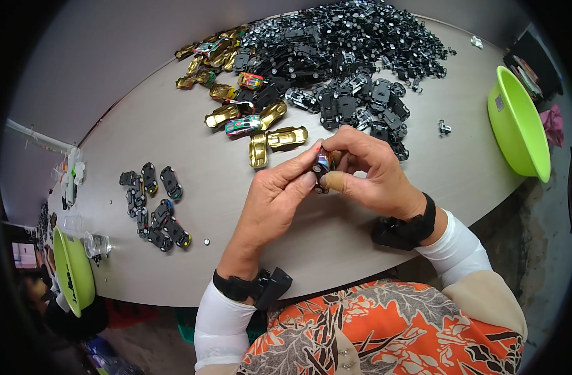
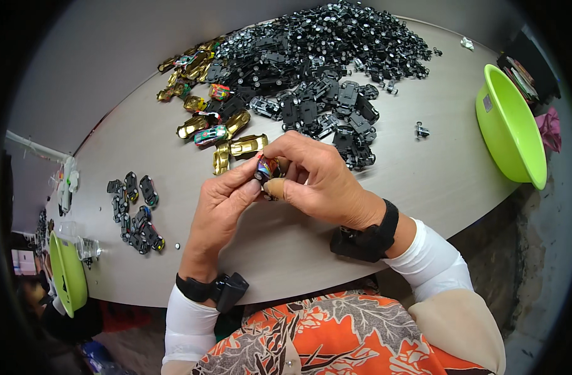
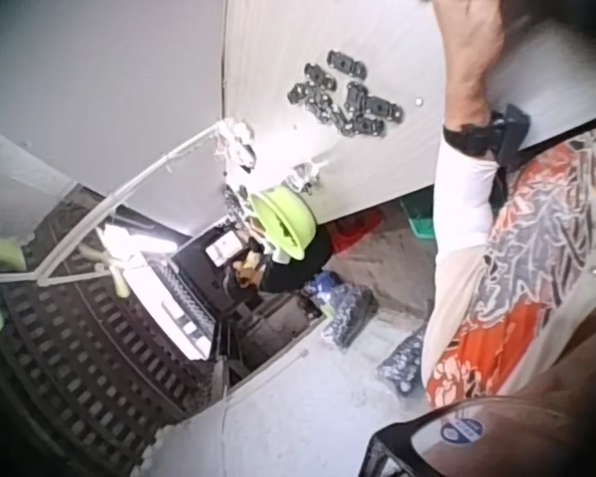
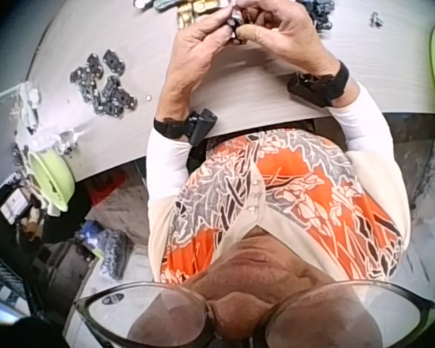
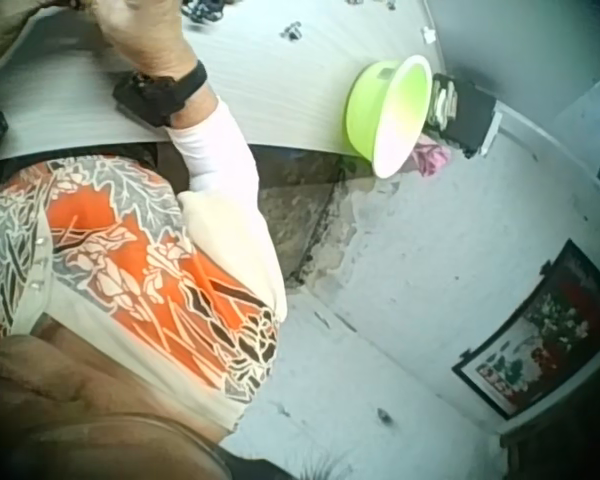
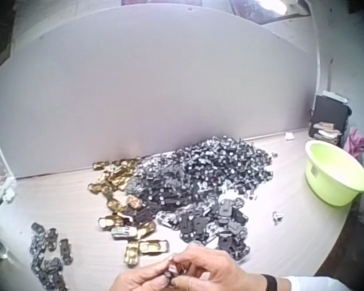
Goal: The person assembles small toy cars by hand at a table. They repeatedly pick up a black chassis and a colored body, snap them together, and place the completed car on the table. The process continues with different colored bodies throughout the clip.
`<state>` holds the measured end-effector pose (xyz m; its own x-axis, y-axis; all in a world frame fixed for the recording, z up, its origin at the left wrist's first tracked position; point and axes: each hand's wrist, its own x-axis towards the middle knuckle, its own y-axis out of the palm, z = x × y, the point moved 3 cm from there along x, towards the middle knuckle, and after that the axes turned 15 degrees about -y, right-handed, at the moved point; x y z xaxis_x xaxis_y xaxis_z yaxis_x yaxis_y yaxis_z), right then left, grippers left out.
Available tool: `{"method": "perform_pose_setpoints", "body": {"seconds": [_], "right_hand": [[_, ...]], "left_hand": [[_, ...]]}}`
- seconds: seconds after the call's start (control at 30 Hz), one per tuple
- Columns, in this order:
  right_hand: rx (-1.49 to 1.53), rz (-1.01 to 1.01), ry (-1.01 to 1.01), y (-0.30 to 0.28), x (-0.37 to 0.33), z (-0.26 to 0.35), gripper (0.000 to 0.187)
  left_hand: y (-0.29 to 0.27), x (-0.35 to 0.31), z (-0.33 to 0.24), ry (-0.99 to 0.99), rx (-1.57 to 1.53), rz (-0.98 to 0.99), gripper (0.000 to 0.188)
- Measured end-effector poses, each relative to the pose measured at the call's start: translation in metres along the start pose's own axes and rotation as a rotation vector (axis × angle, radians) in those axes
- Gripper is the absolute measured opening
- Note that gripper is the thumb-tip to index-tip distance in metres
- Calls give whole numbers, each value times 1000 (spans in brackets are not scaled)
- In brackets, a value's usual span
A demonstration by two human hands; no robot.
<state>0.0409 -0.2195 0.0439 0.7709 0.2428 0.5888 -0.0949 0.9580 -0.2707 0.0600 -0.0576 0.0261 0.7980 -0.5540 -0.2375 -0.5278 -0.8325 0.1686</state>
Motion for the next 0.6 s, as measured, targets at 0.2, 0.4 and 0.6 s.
{"method": "perform_pose_setpoints", "body": {"seconds": [0.2, 0.4, 0.6], "right_hand": [[147, -8, 50, 1, -2, -2, 31], [521, 17, 364, -12, 3, -8, 14], [339, 133, 409, -4, -1, -10, 5]], "left_hand": [[4, -1, -5, -149, -318, 61, 30], [-4, 1, 1, -197, -220, 77, 21], [1, -1, 4, 12, 153, 4, 12]]}}
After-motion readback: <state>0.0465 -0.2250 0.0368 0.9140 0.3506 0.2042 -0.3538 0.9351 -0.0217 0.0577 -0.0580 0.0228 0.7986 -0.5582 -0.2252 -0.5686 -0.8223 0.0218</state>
